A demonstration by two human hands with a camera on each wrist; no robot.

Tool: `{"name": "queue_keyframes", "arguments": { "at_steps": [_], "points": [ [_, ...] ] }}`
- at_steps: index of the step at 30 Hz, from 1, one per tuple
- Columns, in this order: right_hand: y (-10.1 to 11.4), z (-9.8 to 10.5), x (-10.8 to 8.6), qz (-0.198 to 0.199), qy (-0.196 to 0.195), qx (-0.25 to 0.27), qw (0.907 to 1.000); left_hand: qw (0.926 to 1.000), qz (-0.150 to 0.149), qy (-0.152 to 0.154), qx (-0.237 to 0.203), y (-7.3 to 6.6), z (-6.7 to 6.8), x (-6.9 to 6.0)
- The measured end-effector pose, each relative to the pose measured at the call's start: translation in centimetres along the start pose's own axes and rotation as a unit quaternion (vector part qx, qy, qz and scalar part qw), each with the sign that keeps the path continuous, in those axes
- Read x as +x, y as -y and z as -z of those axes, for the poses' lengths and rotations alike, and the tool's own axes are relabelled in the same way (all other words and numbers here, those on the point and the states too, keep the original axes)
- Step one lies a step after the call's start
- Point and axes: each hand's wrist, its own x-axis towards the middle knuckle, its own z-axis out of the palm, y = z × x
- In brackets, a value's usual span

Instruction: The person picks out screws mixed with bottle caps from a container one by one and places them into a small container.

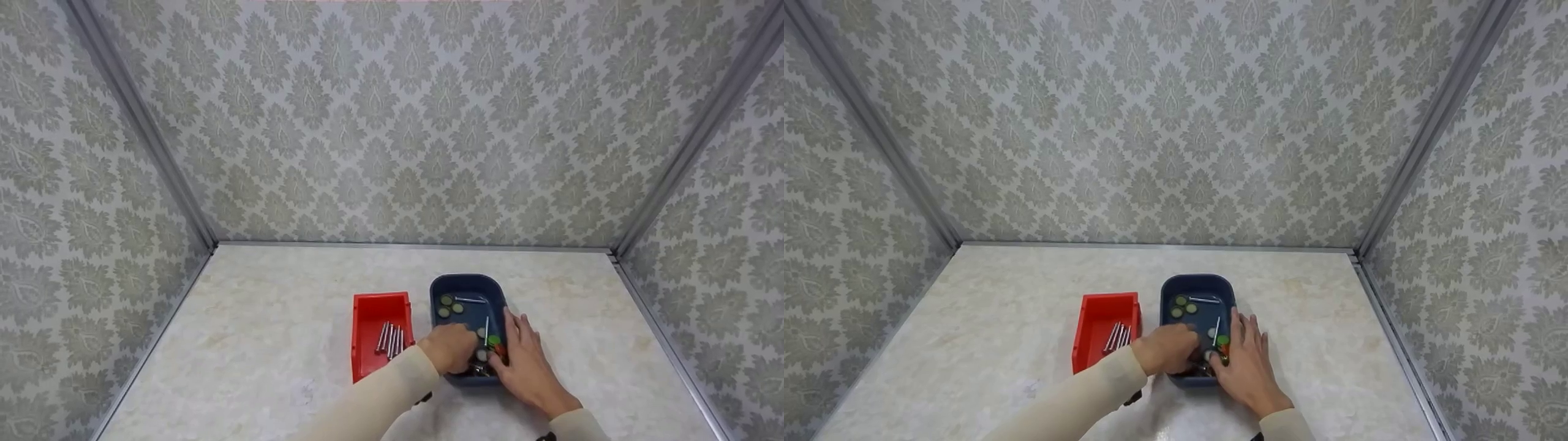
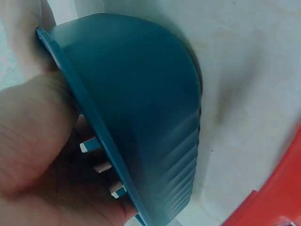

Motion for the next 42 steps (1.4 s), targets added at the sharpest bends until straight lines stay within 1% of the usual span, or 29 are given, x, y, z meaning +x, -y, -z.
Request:
{"name": "queue_keyframes", "arguments": {
  "at_steps": [6,10,12,15,20,22,25,28,30,32,36,39,41,42],
  "points": [
    [0.0,-0.1,0.0,-0.002,-0.005,0.000,1.0000,0.9998,-0.012,-0.009,-0.013,0.3,-0.3,-0.3],
    [0.1,-0.2,0.0,0.006,-0.013,-0.002,0.9999,0.9989,-0.025,-0.039,-0.009,0.6,-0.5,-0.4],
    [0.2,-0.2,0.0,0.009,-0.019,-0.004,0.9998,0.9979,-0.030,-0.055,-0.014,0.7,-0.5,-0.5],
    [0.2,-0.2,0.0,0.011,-0.020,-0.004,0.9997,0.9963,-0.034,-0.073,-0.031,1.0,-0.5,-0.5],
    [0.1,-0.2,0.0,0.014,-0.012,-0.008,0.9998,0.9919,-0.042,-0.091,-0.079,1.4,-0.5,-0.5],
    [0.1,-0.2,0.0,0.014,-0.012,-0.008,0.9998,0.9902,-0.041,-0.094,-0.095,1.5,-0.5,-0.6],
    [0.1,-0.2,0.0,0.013,-0.013,-0.010,0.9998,0.9883,-0.032,-0.099,-0.112,1.7,-0.3,-0.8],
    [0.1,-0.2,0.0,0.010,-0.011,-0.012,0.9998,0.9856,-0.019,-0.113,-0.124,1.8,-0.1,-1.0],
    [0.2,-0.2,0.0,0.007,-0.010,-0.013,0.9998,0.9820,-0.012,-0.129,-0.138,2.0,0.0,-1.2],
    [0.2,-0.2,0.0,0.003,-0.009,-0.013,0.9999,0.9768,-0.008,-0.144,-0.158,2.2,0.1,-1.4],
    [0.3,-0.3,0.0,0.001,-0.015,-0.015,0.9998,0.9621,-0.013,-0.189,-0.196,2.8,0.3,-2.1],
    [0.3,-0.4,-0.1,0.007,-0.024,-0.019,0.9995,0.9523,-0.008,-0.218,-0.214,3.2,0.4,-2.7],
    [0.3,-0.4,-0.2,0.011,-0.028,-0.018,0.9994,0.9461,0.004,-0.222,-0.236,3.4,0.5,-3.1],
    [0.3,-0.4,-0.2,0.012,-0.029,-0.017,0.9994,0.9434,0.013,-0.220,-0.248,3.6,0.6,-3.4]
  ]
}}
